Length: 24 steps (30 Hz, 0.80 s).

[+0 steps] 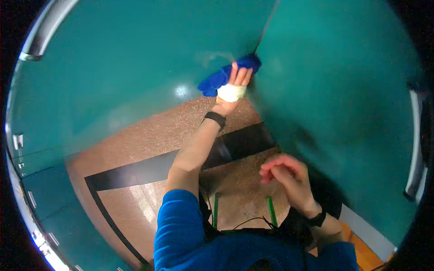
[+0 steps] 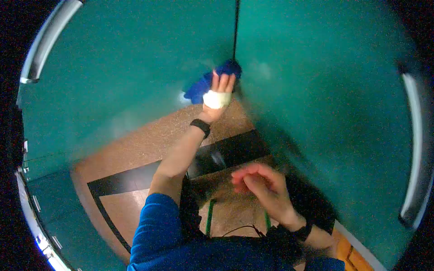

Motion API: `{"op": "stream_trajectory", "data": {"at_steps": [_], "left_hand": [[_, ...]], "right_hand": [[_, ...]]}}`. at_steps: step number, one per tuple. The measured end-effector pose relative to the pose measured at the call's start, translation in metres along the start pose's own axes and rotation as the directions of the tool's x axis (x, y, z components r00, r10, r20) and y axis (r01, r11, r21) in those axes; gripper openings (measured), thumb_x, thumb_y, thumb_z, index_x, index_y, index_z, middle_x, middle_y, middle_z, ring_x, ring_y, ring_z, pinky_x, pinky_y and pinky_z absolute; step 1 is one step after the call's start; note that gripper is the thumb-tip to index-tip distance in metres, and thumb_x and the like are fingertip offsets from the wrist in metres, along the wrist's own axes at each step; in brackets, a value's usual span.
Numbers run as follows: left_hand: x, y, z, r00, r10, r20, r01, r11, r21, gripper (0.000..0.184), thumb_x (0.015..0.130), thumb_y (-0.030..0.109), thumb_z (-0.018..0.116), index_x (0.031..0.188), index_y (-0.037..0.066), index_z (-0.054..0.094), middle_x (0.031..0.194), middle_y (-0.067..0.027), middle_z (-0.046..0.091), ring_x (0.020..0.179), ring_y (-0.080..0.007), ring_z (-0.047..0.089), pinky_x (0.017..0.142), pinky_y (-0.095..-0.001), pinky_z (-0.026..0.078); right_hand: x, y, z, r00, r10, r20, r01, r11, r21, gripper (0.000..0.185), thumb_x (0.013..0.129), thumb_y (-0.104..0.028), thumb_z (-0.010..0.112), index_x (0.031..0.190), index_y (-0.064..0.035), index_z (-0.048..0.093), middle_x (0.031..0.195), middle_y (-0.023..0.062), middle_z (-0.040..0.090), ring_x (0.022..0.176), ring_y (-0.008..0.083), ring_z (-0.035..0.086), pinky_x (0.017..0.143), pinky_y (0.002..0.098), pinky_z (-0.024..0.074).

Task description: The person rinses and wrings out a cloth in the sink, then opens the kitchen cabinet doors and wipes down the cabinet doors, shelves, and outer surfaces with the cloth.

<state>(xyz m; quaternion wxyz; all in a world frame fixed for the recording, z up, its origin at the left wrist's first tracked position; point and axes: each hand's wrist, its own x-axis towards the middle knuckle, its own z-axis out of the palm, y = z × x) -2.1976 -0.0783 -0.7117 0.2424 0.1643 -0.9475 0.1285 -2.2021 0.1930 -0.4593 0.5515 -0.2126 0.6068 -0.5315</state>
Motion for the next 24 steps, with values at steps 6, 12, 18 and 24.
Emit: {"op": "stream_trajectory", "data": {"at_steps": [6, 12, 18, 24], "left_hand": [[-0.059, -0.053, 0.033, 0.628, 0.197, 0.753, -0.429, -0.720, 0.546, 0.058, 0.102, 0.033, 0.039, 0.155, 0.011, 0.031, 0.163, -0.0119, 0.026, 0.147, -0.0401, 0.031, 0.121, -0.0605, 0.026], [-0.137, -0.112, 0.032, 0.503, 0.156, 0.850, -0.335, -0.871, 0.358, 0.058, 0.103, 0.033, 0.038, 0.157, 0.011, 0.029, 0.163, -0.0136, 0.026, 0.148, -0.0383, 0.031, 0.122, -0.0565, 0.024], [-0.216, -0.203, -0.037, 0.406, 0.072, 0.911, -0.362, -0.903, 0.232, 0.059, 0.104, 0.033, 0.037, 0.158, 0.011, 0.027, 0.163, -0.0153, 0.026, 0.148, -0.0365, 0.031, 0.124, -0.0524, 0.023], [-0.299, -0.289, -0.092, 0.577, 0.273, 0.770, -0.612, -0.479, 0.629, 0.061, 0.102, 0.024, 0.041, 0.159, 0.011, 0.023, 0.165, -0.0138, 0.023, 0.141, -0.0315, 0.040, 0.119, -0.0470, 0.032]], "right_hand": [[0.036, 0.009, 0.015, 0.993, 0.117, 0.001, -0.117, 0.993, -0.021, 0.021, 0.103, -0.008, 0.050, 0.113, 0.0008, 0.066, 0.101, 0.0085, 0.070, 0.093, 0.0162, 0.067, 0.085, 0.0312, 0.0535], [0.040, 0.019, 0.021, 0.996, 0.077, -0.049, -0.079, 0.995, -0.058, 0.021, 0.103, -0.011, 0.050, 0.112, 0.0004, 0.066, 0.099, 0.0078, 0.069, 0.089, 0.0151, 0.066, 0.082, 0.0306, 0.0525], [0.034, 0.028, 0.031, 0.996, 0.052, -0.073, -0.059, 0.993, -0.100, 0.021, 0.104, -0.012, 0.050, 0.111, -0.0011, 0.066, 0.101, 0.0068, 0.069, 0.089, 0.0140, 0.065, 0.080, 0.0291, 0.0512], [0.050, 0.000, 0.092, 0.988, -0.138, 0.069, 0.153, 0.930, -0.334, 0.025, 0.105, -0.014, 0.050, 0.119, -0.0046, 0.068, 0.113, 0.0048, 0.071, 0.104, 0.0131, 0.066, 0.087, 0.0278, 0.0515]]}}
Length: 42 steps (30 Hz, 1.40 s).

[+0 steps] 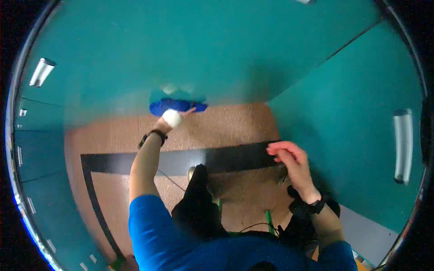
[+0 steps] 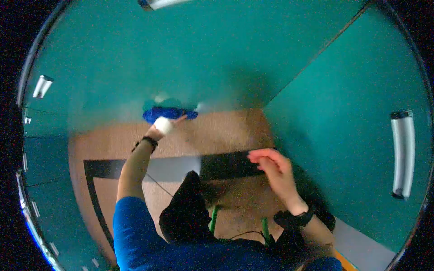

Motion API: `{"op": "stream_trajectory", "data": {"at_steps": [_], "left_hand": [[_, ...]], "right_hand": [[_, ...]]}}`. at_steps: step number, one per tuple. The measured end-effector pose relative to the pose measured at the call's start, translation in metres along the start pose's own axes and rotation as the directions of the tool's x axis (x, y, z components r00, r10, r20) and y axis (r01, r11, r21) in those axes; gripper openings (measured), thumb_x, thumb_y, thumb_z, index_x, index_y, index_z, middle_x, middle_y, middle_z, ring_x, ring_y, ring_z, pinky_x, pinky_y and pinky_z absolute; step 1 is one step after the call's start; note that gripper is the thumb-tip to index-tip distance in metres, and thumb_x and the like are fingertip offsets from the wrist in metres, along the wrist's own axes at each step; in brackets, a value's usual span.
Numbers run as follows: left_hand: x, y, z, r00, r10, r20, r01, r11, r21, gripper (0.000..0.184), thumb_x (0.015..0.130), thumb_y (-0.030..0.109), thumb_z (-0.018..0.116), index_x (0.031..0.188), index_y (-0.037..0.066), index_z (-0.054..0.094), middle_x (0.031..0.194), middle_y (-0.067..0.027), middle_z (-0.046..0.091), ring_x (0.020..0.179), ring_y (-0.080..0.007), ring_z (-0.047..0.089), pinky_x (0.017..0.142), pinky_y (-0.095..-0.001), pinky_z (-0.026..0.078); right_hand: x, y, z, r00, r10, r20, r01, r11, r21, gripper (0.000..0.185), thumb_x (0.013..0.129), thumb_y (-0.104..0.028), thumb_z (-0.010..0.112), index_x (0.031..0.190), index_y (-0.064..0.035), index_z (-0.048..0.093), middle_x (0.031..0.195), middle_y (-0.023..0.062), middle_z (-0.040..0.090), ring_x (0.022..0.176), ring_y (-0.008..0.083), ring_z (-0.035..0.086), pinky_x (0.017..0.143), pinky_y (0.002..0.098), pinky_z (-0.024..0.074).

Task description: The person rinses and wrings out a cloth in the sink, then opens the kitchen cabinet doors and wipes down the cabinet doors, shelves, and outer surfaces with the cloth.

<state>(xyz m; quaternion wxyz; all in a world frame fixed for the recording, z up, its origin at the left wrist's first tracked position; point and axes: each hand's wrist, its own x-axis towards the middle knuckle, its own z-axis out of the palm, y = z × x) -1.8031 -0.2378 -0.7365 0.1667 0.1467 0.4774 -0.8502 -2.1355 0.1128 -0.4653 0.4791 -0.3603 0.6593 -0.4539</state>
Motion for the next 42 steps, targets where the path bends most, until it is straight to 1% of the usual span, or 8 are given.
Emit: {"op": "stream_trajectory", "data": {"at_steps": [1, 2, 3, 11, 19, 27, 35, 42], "left_hand": [[-0.012, 0.042, -0.017, 0.951, -0.302, 0.073, 0.310, 0.911, -0.271, 0.065, 0.100, 0.015, 0.046, 0.160, 0.011, 0.022, 0.167, -0.0110, 0.020, 0.133, -0.0279, 0.049, 0.113, -0.0449, 0.042], [-0.006, 0.086, -0.040, 0.898, -0.353, 0.264, 0.381, 0.322, -0.867, 0.058, 0.095, 0.016, 0.053, 0.152, 0.017, 0.044, 0.149, -0.0039, 0.051, 0.091, -0.0110, 0.058, 0.074, -0.0357, 0.052], [-0.053, -0.044, 0.002, 0.900, -0.349, 0.260, 0.245, -0.087, -0.966, 0.047, 0.092, 0.017, 0.057, 0.140, 0.014, 0.057, 0.147, -0.0034, 0.052, 0.100, -0.0161, 0.059, 0.079, -0.0361, 0.051], [-0.157, -0.149, 0.021, 0.554, -0.245, 0.796, 0.366, -0.787, -0.497, 0.070, 0.059, -0.013, 0.064, 0.126, 0.007, 0.058, 0.135, -0.0112, 0.058, 0.116, -0.0334, 0.055, 0.097, -0.0466, 0.044], [-0.252, -0.210, 0.061, 0.245, -0.204, 0.948, 0.261, -0.927, -0.267, 0.056, 0.066, -0.019, 0.054, 0.117, 0.004, 0.063, 0.113, -0.0177, 0.066, 0.107, -0.0383, 0.061, 0.094, -0.0433, 0.049], [-0.357, -0.266, 0.081, 0.142, 0.341, 0.929, 0.071, -0.940, 0.334, 0.057, 0.073, -0.013, 0.052, 0.127, 0.005, 0.062, 0.111, -0.0099, 0.069, 0.102, -0.0193, 0.066, 0.091, -0.0306, 0.051], [-0.417, -0.284, 0.046, 0.255, 0.475, 0.842, -0.404, -0.739, 0.539, 0.050, 0.077, -0.007, 0.054, 0.126, -0.003, 0.058, 0.111, -0.0092, 0.067, 0.100, -0.0205, 0.065, 0.092, -0.0319, 0.052], [-0.378, -0.267, 0.004, 0.446, 0.528, 0.723, -0.474, -0.546, 0.691, 0.032, 0.083, 0.001, 0.062, 0.115, -0.001, 0.064, 0.105, -0.0072, 0.070, 0.097, -0.0186, 0.066, 0.089, -0.0325, 0.053]], "right_hand": [[0.003, -0.033, 0.015, 0.997, -0.065, 0.032, 0.065, 0.998, -0.017, 0.026, 0.104, -0.013, 0.050, 0.123, -0.0042, 0.066, 0.118, 0.0060, 0.070, 0.111, 0.0143, 0.065, 0.092, 0.0287, 0.0508], [0.010, -0.060, 0.031, 0.991, -0.107, 0.082, 0.103, 0.993, 0.057, 0.028, 0.104, -0.012, 0.052, 0.127, -0.0040, 0.063, 0.125, 0.0076, 0.067, 0.118, 0.0155, 0.062, 0.099, 0.0296, 0.0485], [0.019, -0.076, 0.046, 0.967, -0.229, 0.110, 0.218, 0.971, 0.102, 0.030, 0.104, -0.012, 0.053, 0.131, -0.0033, 0.061, 0.131, 0.0090, 0.064, 0.123, 0.0168, 0.059, 0.102, 0.0304, 0.0465], [0.063, -0.216, 0.103, 0.813, -0.569, -0.118, 0.555, 0.700, 0.449, 0.050, 0.101, -0.016, 0.054, 0.149, -0.0033, 0.043, 0.146, 0.0127, 0.053, 0.124, 0.0226, 0.058, 0.096, 0.0351, 0.0485], [0.068, -0.270, 0.132, 0.932, -0.324, -0.163, 0.331, 0.577, 0.747, 0.045, 0.097, -0.015, 0.057, 0.140, -0.0064, 0.047, 0.135, 0.0111, 0.058, 0.119, 0.0242, 0.059, 0.093, 0.0388, 0.0465], [0.092, -0.281, 0.134, 0.972, -0.171, -0.159, 0.215, 0.387, 0.897, 0.014, 0.088, -0.006, 0.060, 0.101, -0.0096, 0.057, 0.109, 0.0054, 0.060, 0.111, 0.0242, 0.062, 0.085, 0.0380, 0.0481], [0.047, -0.270, 0.110, 0.997, -0.078, -0.025, 0.061, 0.507, 0.859, 0.010, 0.091, -0.018, 0.059, 0.085, -0.0102, 0.056, 0.078, 0.0045, 0.061, 0.069, 0.0172, 0.056, 0.068, 0.0345, 0.0458], [-0.074, -0.234, 0.032, 0.998, -0.021, -0.058, 0.051, 0.807, 0.589, 0.034, 0.100, -0.035, 0.048, 0.106, -0.0053, 0.063, 0.102, 0.0106, 0.068, 0.089, 0.0239, 0.065, 0.085, 0.0425, 0.0527]]}}
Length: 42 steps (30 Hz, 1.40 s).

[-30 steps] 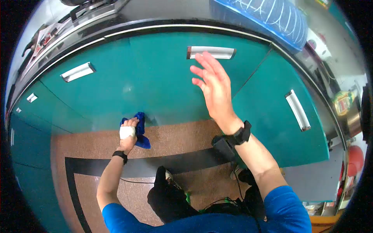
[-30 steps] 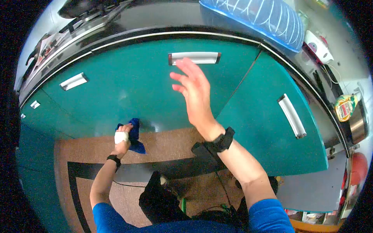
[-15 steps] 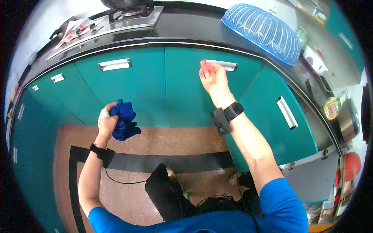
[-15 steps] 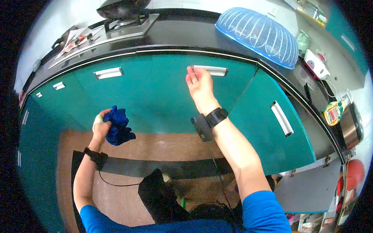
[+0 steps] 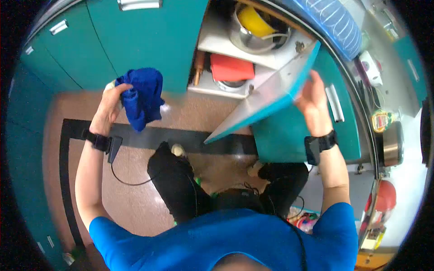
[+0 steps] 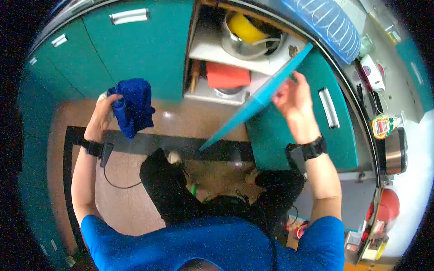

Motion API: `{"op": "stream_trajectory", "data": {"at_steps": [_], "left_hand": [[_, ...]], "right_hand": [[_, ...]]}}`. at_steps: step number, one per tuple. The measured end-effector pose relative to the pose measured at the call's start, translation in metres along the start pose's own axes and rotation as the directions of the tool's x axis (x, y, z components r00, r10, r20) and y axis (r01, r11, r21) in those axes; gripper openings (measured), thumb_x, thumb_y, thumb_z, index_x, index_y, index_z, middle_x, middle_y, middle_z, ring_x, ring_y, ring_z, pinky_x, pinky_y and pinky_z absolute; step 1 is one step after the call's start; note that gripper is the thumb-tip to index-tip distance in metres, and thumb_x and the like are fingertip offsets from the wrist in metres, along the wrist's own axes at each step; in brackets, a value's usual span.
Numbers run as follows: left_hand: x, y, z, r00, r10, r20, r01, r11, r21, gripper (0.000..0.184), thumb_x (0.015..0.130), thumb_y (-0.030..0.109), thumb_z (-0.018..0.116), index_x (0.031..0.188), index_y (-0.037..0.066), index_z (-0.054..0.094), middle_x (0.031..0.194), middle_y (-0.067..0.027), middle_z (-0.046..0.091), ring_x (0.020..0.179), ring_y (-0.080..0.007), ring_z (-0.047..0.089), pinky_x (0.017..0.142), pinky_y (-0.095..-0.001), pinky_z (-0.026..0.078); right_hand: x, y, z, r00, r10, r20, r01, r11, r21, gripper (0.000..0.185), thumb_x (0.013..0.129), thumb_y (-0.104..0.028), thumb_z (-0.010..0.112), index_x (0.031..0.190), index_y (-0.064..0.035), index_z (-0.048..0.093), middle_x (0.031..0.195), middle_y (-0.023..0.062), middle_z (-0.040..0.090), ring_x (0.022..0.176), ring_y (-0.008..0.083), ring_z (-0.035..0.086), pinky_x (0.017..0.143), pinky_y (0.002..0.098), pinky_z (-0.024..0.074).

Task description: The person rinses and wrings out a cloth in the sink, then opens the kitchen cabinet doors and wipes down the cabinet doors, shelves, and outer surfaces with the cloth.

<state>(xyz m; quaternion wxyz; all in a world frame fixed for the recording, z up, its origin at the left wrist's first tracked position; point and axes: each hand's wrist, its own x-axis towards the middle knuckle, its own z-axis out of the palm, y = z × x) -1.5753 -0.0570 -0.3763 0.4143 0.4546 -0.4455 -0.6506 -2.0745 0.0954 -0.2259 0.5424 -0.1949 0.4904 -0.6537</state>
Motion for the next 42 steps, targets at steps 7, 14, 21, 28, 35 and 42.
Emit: {"op": "stream_trajectory", "data": {"at_steps": [7, 14, 21, 28, 35, 42], "left_hand": [[0.024, -0.053, 0.067, 0.985, -0.147, 0.088, 0.159, 0.974, -0.160, 0.025, 0.089, 0.004, 0.064, 0.113, 0.001, 0.063, 0.103, -0.0067, 0.070, 0.091, -0.0188, 0.068, 0.086, -0.0344, 0.057], [0.017, -0.097, 0.151, 0.955, -0.180, 0.237, 0.191, 0.981, -0.022, 0.032, 0.088, 0.004, 0.057, 0.120, -0.003, 0.057, 0.100, -0.0143, 0.071, 0.087, -0.0261, 0.070, 0.080, -0.0395, 0.058], [-0.036, -0.158, 0.259, 0.865, -0.218, 0.452, 0.269, 0.962, -0.051, 0.025, 0.087, 0.004, 0.058, 0.108, -0.005, 0.067, 0.094, -0.0138, 0.074, 0.078, -0.0251, 0.073, 0.070, -0.0354, 0.061], [-0.110, -0.139, 0.361, 0.843, -0.175, 0.509, 0.279, 0.951, -0.136, 0.047, 0.081, 0.006, 0.059, 0.127, -0.004, 0.055, 0.100, -0.0138, 0.068, 0.087, -0.0227, 0.068, 0.075, -0.0367, 0.055], [-0.164, -0.010, 0.429, 0.524, 0.764, 0.375, -0.711, 0.635, -0.301, 0.057, 0.090, 0.008, 0.059, 0.146, 0.002, 0.048, 0.154, -0.0212, 0.043, 0.143, -0.0308, 0.041, 0.116, -0.0421, 0.032], [-0.148, -0.016, 0.498, 0.348, 0.886, 0.306, -0.880, 0.421, -0.219, 0.054, 0.072, 0.003, 0.071, 0.125, 0.010, 0.066, 0.140, -0.0146, 0.054, 0.128, -0.0418, 0.046, 0.108, -0.0501, 0.039]], "right_hand": [[-0.098, -0.022, -0.033, 0.946, -0.319, -0.050, 0.219, 0.747, -0.628, 0.059, 0.102, -0.050, 0.046, 0.140, -0.0045, 0.053, 0.132, 0.0114, 0.063, 0.120, 0.0254, 0.062, 0.101, 0.0378, 0.0517], [-0.125, -0.067, -0.060, 0.958, -0.233, -0.167, 0.116, 0.848, -0.517, 0.064, 0.098, -0.042, 0.057, 0.144, 0.0013, 0.047, 0.141, 0.0142, 0.056, 0.124, 0.0234, 0.057, 0.103, 0.0341, 0.0461], [-0.190, -0.025, -0.060, 0.873, -0.482, 0.071, 0.359, 0.537, -0.764, 0.062, 0.099, -0.027, 0.057, 0.153, -0.0026, 0.040, 0.157, 0.0112, 0.041, 0.144, 0.0213, 0.038, 0.120, 0.0364, 0.0256], [-0.180, -0.008, -0.079, 0.699, -0.683, 0.209, 0.426, 0.163, -0.890, 0.053, 0.099, -0.020, 0.044, 0.147, 0.0009, 0.048, 0.154, 0.0147, 0.047, 0.145, 0.0239, 0.038, 0.121, 0.0366, 0.0225], [-0.155, 0.001, -0.058, 0.627, -0.777, 0.048, 0.634, 0.474, -0.611, 0.072, 0.093, -0.038, 0.050, 0.149, 0.0057, 0.041, 0.155, 0.0180, 0.043, 0.143, 0.0276, 0.040, 0.120, 0.0389, 0.0276], [-0.130, -0.092, -0.059, 0.909, -0.415, 0.022, 0.362, 0.764, -0.535, 0.065, 0.107, -0.045, 0.032, 0.155, -0.0010, 0.033, 0.157, 0.0175, 0.039, 0.143, 0.0274, 0.040, 0.120, 0.0389, 0.0279]]}}
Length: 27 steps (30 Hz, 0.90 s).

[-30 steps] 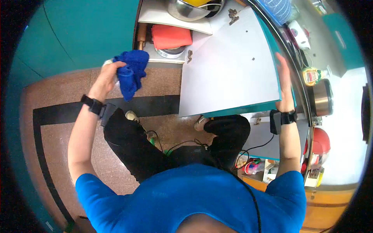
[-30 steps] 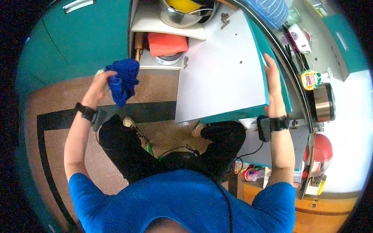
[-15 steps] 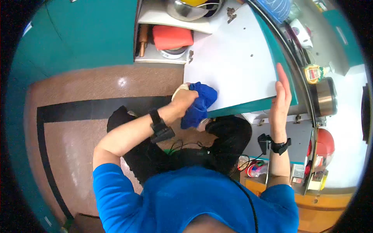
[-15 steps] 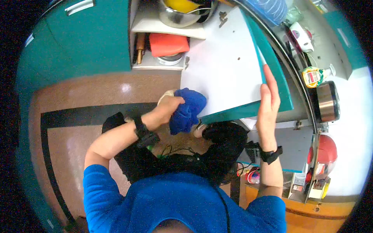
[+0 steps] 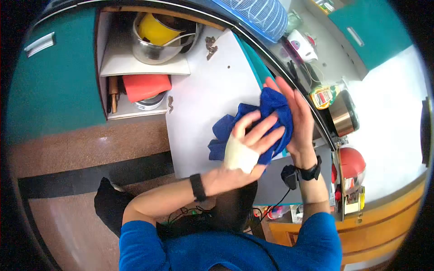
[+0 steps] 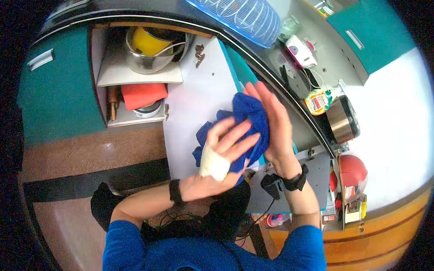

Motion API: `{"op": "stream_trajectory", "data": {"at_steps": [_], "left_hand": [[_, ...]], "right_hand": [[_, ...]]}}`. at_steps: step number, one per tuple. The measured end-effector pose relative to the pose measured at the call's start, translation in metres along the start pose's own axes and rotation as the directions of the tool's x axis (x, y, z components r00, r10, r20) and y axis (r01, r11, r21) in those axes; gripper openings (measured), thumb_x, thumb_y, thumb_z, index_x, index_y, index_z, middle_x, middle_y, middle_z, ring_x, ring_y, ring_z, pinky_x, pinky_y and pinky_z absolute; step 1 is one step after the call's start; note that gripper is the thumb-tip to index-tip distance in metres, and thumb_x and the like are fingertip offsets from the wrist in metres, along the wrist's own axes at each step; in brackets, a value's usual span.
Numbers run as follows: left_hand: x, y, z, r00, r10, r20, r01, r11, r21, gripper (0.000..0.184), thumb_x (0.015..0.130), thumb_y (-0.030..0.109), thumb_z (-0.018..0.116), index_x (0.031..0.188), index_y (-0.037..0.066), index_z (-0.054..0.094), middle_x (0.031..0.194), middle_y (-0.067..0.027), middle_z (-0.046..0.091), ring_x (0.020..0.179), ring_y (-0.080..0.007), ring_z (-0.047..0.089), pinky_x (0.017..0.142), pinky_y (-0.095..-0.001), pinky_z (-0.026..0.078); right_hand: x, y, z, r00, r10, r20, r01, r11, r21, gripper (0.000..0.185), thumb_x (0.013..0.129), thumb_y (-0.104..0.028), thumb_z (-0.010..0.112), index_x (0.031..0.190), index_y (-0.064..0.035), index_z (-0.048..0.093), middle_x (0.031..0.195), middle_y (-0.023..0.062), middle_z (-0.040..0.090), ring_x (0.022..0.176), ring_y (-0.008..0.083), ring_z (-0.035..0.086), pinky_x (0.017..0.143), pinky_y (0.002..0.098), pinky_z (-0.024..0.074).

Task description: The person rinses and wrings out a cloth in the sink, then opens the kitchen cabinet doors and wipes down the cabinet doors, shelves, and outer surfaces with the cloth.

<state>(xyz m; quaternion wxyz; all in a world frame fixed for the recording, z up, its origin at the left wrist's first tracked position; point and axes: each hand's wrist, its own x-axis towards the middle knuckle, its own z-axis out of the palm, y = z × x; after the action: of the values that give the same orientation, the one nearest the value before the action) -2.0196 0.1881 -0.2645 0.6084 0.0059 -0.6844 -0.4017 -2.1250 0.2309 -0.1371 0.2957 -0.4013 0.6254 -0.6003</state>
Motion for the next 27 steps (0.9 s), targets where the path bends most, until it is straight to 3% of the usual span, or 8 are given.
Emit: {"op": "stream_trajectory", "data": {"at_steps": [1, 3, 13, 17, 18, 19, 22, 27], "left_hand": [[0.012, -0.013, 0.002, 0.999, 0.031, 0.018, -0.032, 0.999, 0.035, 0.051, 0.072, 0.003, 0.071, 0.123, 0.010, 0.067, 0.138, -0.0138, 0.056, 0.129, -0.0427, 0.045, 0.109, -0.0503, 0.039], [0.029, -0.050, 0.015, 0.998, 0.053, -0.043, -0.052, 0.999, 0.014, 0.048, 0.073, 0.004, 0.070, 0.121, 0.010, 0.067, 0.136, -0.0143, 0.058, 0.133, -0.0406, 0.045, 0.112, -0.0502, 0.037], [0.149, -0.228, 0.032, 0.902, 0.049, -0.430, 0.012, 0.990, 0.137, 0.042, 0.086, 0.005, 0.064, 0.127, 0.013, 0.063, 0.136, -0.0123, 0.059, 0.124, -0.0364, 0.052, 0.108, -0.0445, 0.040], [0.108, -0.189, 0.053, 0.881, -0.041, -0.471, 0.054, 0.998, 0.014, 0.040, 0.093, 0.019, 0.063, 0.131, 0.006, 0.061, 0.138, -0.0148, 0.058, 0.128, -0.0340, 0.054, 0.112, -0.0403, 0.038], [0.082, -0.110, 0.032, 0.729, -0.685, 0.014, 0.610, 0.640, -0.467, 0.041, 0.094, 0.019, 0.062, 0.133, 0.004, 0.059, 0.137, -0.0150, 0.058, 0.131, -0.0330, 0.050, 0.112, -0.0416, 0.037], [0.052, -0.115, 0.059, 0.915, -0.166, -0.368, 0.144, 0.986, -0.088, 0.051, 0.088, 0.014, 0.063, 0.137, 0.005, 0.056, 0.141, -0.0175, 0.054, 0.135, -0.0347, 0.046, 0.113, -0.0461, 0.037], [-0.013, -0.025, 0.056, 0.938, -0.157, -0.310, 0.124, 0.984, -0.125, 0.070, 0.073, 0.006, 0.064, 0.142, 0.005, 0.052, 0.148, -0.0218, 0.045, 0.138, -0.0418, 0.041, 0.114, -0.0520, 0.035], [-0.113, -0.056, 0.055, 0.887, -0.383, -0.258, 0.364, 0.924, -0.119, 0.074, 0.074, 0.003, 0.064, 0.147, 0.005, 0.048, 0.152, -0.0221, 0.042, 0.142, -0.0419, 0.038, 0.118, -0.0506, 0.032]], "right_hand": [[-0.001, -0.001, 0.011, 0.999, -0.039, -0.010, 0.036, 0.977, -0.209, 0.073, 0.106, -0.056, 0.031, 0.156, -0.0019, 0.030, 0.159, 0.0169, 0.036, 0.144, 0.0267, 0.038, 0.121, 0.0406, 0.0265], [0.003, 0.000, 0.004, 1.000, -0.002, 0.011, 0.003, 0.993, -0.118, 0.079, 0.105, -0.061, 0.028, 0.157, -0.0013, 0.027, 0.161, 0.0177, 0.032, 0.144, 0.0266, 0.037, 0.121, 0.0402, 0.0246], [0.012, 0.011, -0.007, 0.996, -0.016, 0.087, 0.054, 0.887, -0.459, 0.076, 0.107, -0.057, 0.020, 0.160, -0.0020, 0.014, 0.165, 0.0173, 0.020, 0.154, 0.0276, 0.019, 0.126, 0.0405, 0.0089], [0.011, 0.014, -0.017, 0.996, -0.021, 0.087, 0.057, 0.896, -0.440, 0.074, 0.108, -0.051, 0.033, 0.159, -0.0004, 0.015, 0.166, 0.0184, 0.018, 0.154, 0.0261, 0.017, 0.126, 0.0377, 0.0092], [0.012, 0.014, -0.018, 0.999, -0.010, 0.035, 0.023, 0.906, -0.422, 0.076, 0.107, -0.053, 0.035, 0.158, 0.0016, 0.020, 0.165, 0.0187, 0.022, 0.154, 0.0259, 0.019, 0.126, 0.0375, 0.0101], [0.014, 0.012, -0.017, 0.999, 0.030, -0.021, -0.037, 0.911, -0.412, 0.078, 0.106, -0.055, 0.036, 0.156, 0.0037, 0.024, 0.163, 0.0183, 0.026, 0.152, 0.0270, 0.024, 0.126, 0.0384, 0.0118], [0.018, 0.009, -0.016, 0.959, 0.190, -0.212, -0.232, 0.952, -0.198, 0.069, 0.105, -0.056, 0.042, 0.141, 0.0022, 0.052, 0.143, 0.0123, 0.057, 0.132, 0.0199, 0.052, 0.114, 0.0322, 0.0347], [0.009, 0.024, -0.039, 0.956, 0.137, -0.261, -0.241, 0.873, -0.424, 0.065, 0.098, -0.039, 0.063, 0.148, 0.0001, 0.046, 0.137, 0.0155, 0.059, 0.129, 0.0184, 0.053, 0.112, 0.0302, 0.0367]]}}
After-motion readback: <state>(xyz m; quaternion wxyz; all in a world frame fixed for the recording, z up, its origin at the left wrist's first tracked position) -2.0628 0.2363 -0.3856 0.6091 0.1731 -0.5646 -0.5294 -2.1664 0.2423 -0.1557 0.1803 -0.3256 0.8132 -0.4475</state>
